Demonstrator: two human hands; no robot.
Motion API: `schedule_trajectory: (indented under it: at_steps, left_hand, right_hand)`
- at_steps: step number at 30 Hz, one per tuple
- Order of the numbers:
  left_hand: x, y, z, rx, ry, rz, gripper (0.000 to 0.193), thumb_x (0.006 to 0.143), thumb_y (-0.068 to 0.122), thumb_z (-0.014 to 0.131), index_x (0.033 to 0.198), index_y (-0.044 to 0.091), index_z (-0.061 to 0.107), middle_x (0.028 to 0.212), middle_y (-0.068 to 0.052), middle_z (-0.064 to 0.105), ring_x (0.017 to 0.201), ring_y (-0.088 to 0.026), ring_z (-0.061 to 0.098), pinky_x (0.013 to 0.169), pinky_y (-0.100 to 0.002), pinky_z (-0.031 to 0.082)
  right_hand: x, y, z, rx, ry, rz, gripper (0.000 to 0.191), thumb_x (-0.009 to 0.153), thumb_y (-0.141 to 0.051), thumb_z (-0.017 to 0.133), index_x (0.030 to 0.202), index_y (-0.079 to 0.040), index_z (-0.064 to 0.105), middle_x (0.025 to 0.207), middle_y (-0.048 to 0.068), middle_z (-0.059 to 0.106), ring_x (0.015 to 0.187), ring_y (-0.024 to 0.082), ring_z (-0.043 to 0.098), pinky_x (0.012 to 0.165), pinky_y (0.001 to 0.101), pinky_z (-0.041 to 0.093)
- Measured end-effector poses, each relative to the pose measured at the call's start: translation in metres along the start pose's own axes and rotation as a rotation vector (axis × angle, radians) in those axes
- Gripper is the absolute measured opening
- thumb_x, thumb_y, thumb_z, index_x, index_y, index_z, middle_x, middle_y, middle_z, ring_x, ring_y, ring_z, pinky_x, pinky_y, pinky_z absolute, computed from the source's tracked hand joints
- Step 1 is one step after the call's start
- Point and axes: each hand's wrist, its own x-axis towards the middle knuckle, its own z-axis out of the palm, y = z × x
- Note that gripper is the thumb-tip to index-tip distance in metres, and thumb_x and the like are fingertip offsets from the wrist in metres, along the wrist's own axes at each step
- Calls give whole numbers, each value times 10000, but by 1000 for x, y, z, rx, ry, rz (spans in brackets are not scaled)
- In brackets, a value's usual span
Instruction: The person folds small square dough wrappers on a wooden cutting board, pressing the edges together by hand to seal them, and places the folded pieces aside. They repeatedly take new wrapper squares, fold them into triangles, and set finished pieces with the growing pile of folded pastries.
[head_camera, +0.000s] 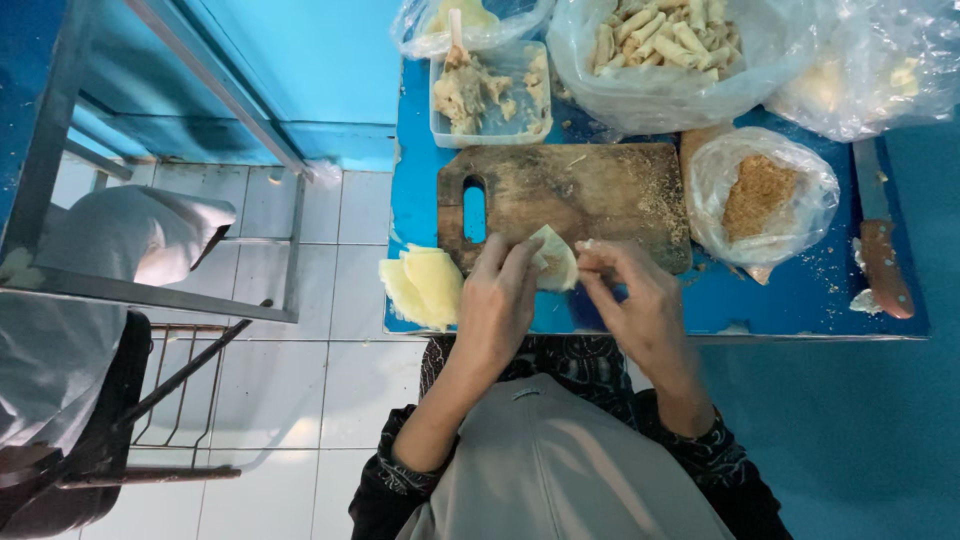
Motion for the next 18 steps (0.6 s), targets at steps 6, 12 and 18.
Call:
schedule_trajectory:
  at_steps: [6,12,18]
  left_hand:
    - [1,-1,2,39,29,43,160,922,-26,659,1076,-27,620,1096,-196,564,1019,-414,608,853,-480,497]
    - [3,0,-7,110,10,131,116,848,-13,679,950,-16,624,1184,-186,581,1059,-377,582,890,-454,505]
    - [9,-10,-38,407,-172,417,280,793,106,654,1053,12,701,1327,-186,548,1274,-358,490,1098,-557,386]
  right_hand:
    - [0,5,23,198,56,77,263,928,5,755,1174,-5,665,1132,115,718,1007,205,759,820,298,645]
    - [4,3,15,-23,-7,-113,228,889,4,777,1101,-10,694,1140,135,663,989,256,714,796,344,596]
    - [10,-1,-5,-164,-190,-270,252,825,-92,819,1049,-14,734,1124,113,621,998,270,651,821,393,561]
